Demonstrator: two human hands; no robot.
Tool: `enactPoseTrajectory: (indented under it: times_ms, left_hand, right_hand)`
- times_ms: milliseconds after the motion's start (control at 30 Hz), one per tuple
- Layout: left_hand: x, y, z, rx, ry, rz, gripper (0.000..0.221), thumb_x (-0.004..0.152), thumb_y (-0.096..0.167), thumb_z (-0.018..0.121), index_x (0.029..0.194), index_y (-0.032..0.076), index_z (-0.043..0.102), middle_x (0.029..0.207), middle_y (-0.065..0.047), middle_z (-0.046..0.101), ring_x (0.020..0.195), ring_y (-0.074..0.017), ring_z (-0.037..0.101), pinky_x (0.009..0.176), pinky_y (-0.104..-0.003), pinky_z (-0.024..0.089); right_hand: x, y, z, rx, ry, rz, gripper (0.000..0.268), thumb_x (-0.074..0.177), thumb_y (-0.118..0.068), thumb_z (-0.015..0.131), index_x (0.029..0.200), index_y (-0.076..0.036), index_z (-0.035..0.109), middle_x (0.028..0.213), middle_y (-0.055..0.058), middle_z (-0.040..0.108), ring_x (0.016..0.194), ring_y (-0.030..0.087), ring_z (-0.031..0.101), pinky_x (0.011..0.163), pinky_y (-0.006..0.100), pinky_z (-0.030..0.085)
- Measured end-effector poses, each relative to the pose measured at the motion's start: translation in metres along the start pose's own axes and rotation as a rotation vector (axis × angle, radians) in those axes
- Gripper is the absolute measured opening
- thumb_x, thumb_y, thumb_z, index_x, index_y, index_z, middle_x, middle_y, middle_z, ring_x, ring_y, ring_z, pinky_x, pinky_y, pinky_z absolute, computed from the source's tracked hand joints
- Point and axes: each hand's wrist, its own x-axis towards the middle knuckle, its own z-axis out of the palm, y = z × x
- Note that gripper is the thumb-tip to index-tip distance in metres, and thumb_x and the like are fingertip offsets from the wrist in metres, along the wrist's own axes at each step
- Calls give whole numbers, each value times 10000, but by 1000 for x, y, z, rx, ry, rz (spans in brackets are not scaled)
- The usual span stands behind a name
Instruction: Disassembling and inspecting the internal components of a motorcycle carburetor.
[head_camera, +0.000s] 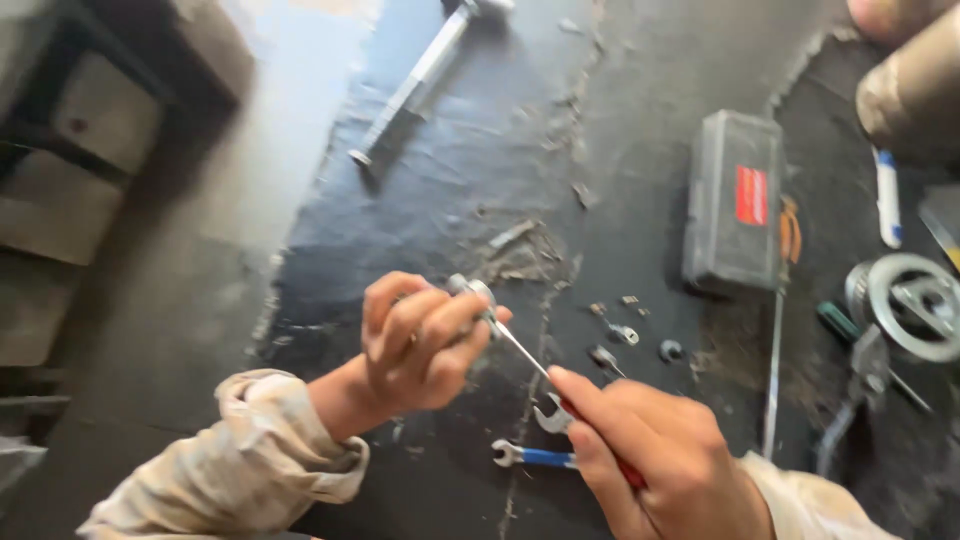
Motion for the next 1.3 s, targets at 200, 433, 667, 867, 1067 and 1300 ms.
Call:
enactPoseTrajectory:
  times_ms: [200,433,667,867,1067,1300]
  left_hand:
    - [-14,-16,-8,286,208,268,555,847,52,964,1196,138,541,1144,-29,431,1032,-201,425,745,-359,431]
    - [-21,-14,-26,402,199,347,614,801,122,989,1185,168,513,1133,6,408,1050,-178,358,746,-333,393]
    - [-27,-11,-22,390,201,333,603,823,148,986,1176,217,501,1145,28,399,1070,-163,364,800,-348,399]
    - [-26,-9,-14,363,223,308,583,824,128,989,1163,207,521,1103,35,426,1047,-161,389,759,-332,388]
    - [-5,-2,-12,335,83,156,385,864,115,944,1089,131,633,1032,7,547,953,-181,498,762,-341,437]
    - [-8,35,-13,-148,-234,-490,458,680,152,883,1026,50,601,1085,-125,574,993,-339,579,867,-467,495]
  right_hand:
    - [-18,18,32,155,172,118,379,965,-106,651,1312,44,629,959,125,756,799,167,768,699,260,569]
    - [-13,27,49,940,-65,550,323,969,-31,614,1264,65,706,972,193,779,853,158,696,728,312,549]
    - [-8,27,51,-273,265,-240,330,828,-38,743,1141,46,685,630,71,608,487,208,600,465,348,482]
    - [-4,31,51,-563,297,-419,318,846,-43,746,1136,73,686,597,27,573,450,142,538,419,326,445]
    - [14,30,46,-526,246,-379,293,879,-44,728,1143,77,689,677,45,605,504,184,553,477,341,446]
    - [16,43,56,87,85,286,148,924,-78,699,1067,-82,739,676,101,660,503,226,644,498,335,503]
